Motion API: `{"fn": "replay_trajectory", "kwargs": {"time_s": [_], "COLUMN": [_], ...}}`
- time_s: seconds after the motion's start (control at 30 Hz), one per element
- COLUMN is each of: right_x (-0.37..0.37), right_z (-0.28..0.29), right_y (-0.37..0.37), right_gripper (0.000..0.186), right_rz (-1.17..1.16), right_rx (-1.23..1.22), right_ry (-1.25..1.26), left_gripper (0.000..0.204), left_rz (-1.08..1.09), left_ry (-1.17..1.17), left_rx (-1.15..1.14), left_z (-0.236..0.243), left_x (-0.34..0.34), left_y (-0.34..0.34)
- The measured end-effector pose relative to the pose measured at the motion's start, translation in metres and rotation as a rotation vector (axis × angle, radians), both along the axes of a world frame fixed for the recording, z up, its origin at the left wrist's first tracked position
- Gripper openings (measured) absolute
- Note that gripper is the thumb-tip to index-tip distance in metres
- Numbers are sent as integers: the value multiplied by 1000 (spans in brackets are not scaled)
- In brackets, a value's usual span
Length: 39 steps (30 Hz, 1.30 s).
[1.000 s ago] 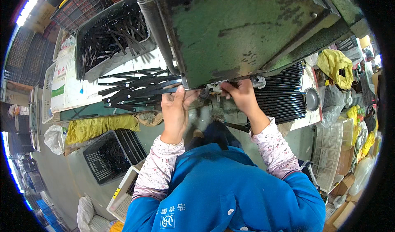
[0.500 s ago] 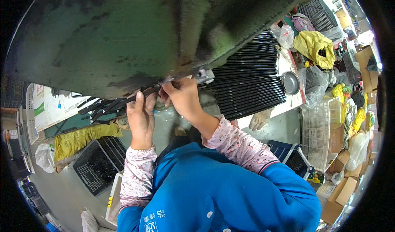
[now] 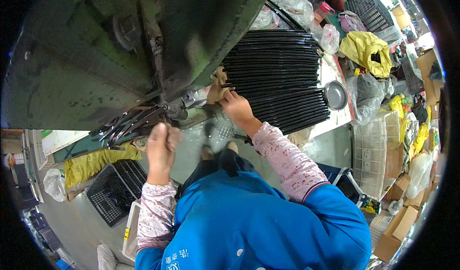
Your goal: The person repeatedly picks up black metal rods from a pile, inserts them into a press machine, and operates the lever to process them. The processed rods are then placed into a bin. The task is performed continuously throughout the clip.
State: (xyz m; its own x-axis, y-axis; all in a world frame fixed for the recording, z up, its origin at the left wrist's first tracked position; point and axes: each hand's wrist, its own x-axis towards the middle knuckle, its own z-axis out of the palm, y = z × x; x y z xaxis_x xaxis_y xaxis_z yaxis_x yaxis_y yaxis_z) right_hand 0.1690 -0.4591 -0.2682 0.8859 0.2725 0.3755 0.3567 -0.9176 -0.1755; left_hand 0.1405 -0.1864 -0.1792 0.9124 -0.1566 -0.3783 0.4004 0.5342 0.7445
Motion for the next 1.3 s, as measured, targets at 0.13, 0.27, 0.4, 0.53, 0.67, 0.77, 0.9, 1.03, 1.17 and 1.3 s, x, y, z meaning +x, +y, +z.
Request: {"fn": "replay_trajectory", "kwargs": {"time_s": [0.13, 0.27, 0.4, 0.53, 0.67, 0.77, 0.9, 1.03, 1.17, 1.3], "right_x": [-17, -42, -29, -19, -8, 3, 17, 24, 30, 25], "right_z": [91, 148, 127, 103, 121, 127, 111, 131, 129, 137], "right_y": [60, 111, 80, 28, 46, 62, 70, 80, 72, 69], "right_gripper": [20, 38, 49, 45, 30, 27, 29, 32, 35, 30], "right_rz": [239, 441, 325, 44, 128, 158, 82, 127, 202, 185], "right_rx": [149, 317, 339, 260, 367, 363, 197, 370, 366, 366], "right_ry": [-153, -293, -214, -147, -183, -196, -187, -208, -90, 13], "left_gripper": [30, 28, 25, 22, 26, 27, 24, 22, 20, 19], "left_rz": [-182, -66, 110, 386, 395, 325, 370, 366, 335, 334], "left_ry": [-123, -602, -243, -370, -345, -305, -268, -157, -18, -148], "left_rx": [329, 406, 390, 129, 90, -9, -54, -61, -131, -85], "left_z": [-8, 3, 32, 42, 49, 60, 63, 58, 46, 77], "left_x": [-25, -22, -21, -17, -13, -11, 6, 11, 12, 12], "left_y": [-47, -68, -27, 29, 38, 20, 29, 35, 40, 41]}}
